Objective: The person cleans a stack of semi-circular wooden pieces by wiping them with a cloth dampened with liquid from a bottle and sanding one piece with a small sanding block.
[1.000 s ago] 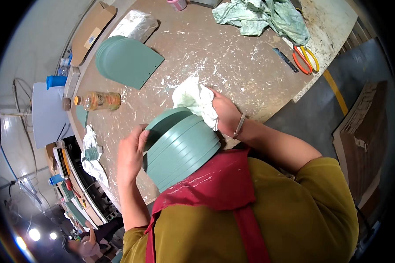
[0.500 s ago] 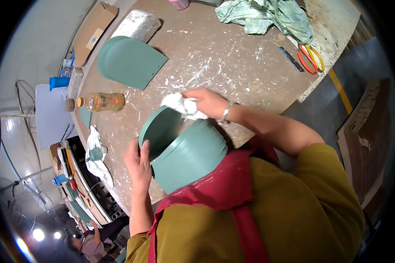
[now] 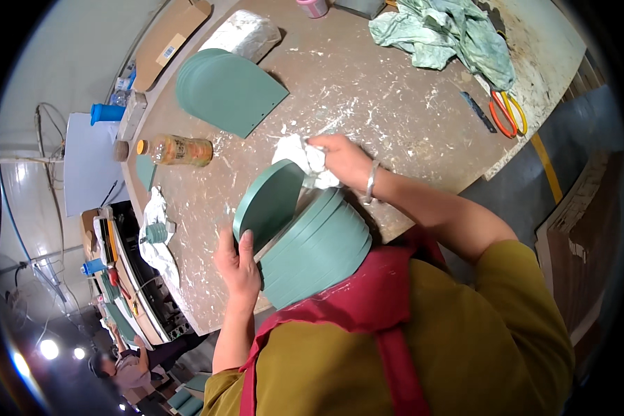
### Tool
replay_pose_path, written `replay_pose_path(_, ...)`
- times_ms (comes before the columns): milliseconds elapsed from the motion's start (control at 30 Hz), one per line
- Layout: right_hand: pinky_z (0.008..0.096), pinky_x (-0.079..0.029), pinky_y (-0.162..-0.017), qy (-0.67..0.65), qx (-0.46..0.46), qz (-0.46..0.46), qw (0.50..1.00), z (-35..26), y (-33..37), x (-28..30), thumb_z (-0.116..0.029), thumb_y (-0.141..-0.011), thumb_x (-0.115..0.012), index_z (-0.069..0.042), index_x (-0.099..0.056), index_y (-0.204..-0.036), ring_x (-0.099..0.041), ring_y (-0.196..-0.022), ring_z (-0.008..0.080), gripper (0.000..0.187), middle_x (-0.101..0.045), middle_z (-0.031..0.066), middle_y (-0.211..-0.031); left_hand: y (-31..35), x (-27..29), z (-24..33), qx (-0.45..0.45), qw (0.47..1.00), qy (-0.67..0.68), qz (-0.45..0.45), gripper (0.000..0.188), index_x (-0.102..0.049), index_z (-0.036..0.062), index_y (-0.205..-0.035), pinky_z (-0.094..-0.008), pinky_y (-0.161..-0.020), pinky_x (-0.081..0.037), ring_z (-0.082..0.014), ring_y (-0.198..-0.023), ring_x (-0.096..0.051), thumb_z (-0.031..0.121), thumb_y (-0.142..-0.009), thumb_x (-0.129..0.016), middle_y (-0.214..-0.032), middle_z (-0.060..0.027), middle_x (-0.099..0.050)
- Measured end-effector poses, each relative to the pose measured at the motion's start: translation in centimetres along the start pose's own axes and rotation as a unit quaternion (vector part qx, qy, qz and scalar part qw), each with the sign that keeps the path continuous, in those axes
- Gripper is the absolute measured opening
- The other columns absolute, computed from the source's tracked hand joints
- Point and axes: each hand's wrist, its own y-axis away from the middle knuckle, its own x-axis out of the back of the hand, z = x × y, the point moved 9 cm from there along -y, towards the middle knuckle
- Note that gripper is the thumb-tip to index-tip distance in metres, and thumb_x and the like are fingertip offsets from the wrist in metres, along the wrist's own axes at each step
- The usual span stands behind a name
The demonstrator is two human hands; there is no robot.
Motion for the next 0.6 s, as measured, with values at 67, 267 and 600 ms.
replay_pose_path(67, 0.0239, -0.05, -0.061, -0.048, 0.04, -0.026, 0.998, -4.5, 1.2, -2.5, -0.005, -0.094, -0.047, 0.005, -0.054, -0.123, -0.063, -0.077, 0.0121, 0.032, -0.066, 0.0106, -0.099, 0.2, -0.2, -0.2, 0.016, 1.0, 0.027, 0.004, 0.023, -0.06, 0.0028, -0.11, -0.0281, -0.062, -0.046, -0.0159, -0.062, -0.053, 0.009, -0.088, -0.06, -0.071, -0.0127, -0.059)
replay_pose_path(267, 0.0232, -0.05, -0.068, 0.114, 0.085, -0.107, 0.984, -4.7, 1.4, -6.8, -0.012, -0.094, -0.048, 0.002, -0.059, -0.111, -0.061, -0.079, 0.0101, 0.025, -0.064, 0.0041, -0.094, 0.3, -0.3, 0.2, -0.004, 1.0, 0.003, -0.004, 0.023, -0.062, 0.0039, -0.109, -0.0307, -0.063, -0.047, -0.0238, -0.062, -0.057, 0.01, -0.087, -0.062, -0.074, -0.0149, -0.061)
replay_pose_path(600, 0.0268, -0.05, -0.071, 0.098, 0.054, -0.066, 0.991, -3.7, 0.7, -6.2, -0.012, -0.095, -0.047, 0.002, -0.055, -0.121, -0.061, -0.083, 0.0113, 0.031, -0.063, 0.0074, -0.104, 0.6, -0.1, -1.3, 0.047, 0.997, 0.054, 0.02, 0.021, -0.061, 0.0004, -0.108, -0.0281, -0.062, -0.046, -0.0127, -0.064, -0.053, 0.007, -0.088, -0.06, -0.072, -0.0133, -0.06)
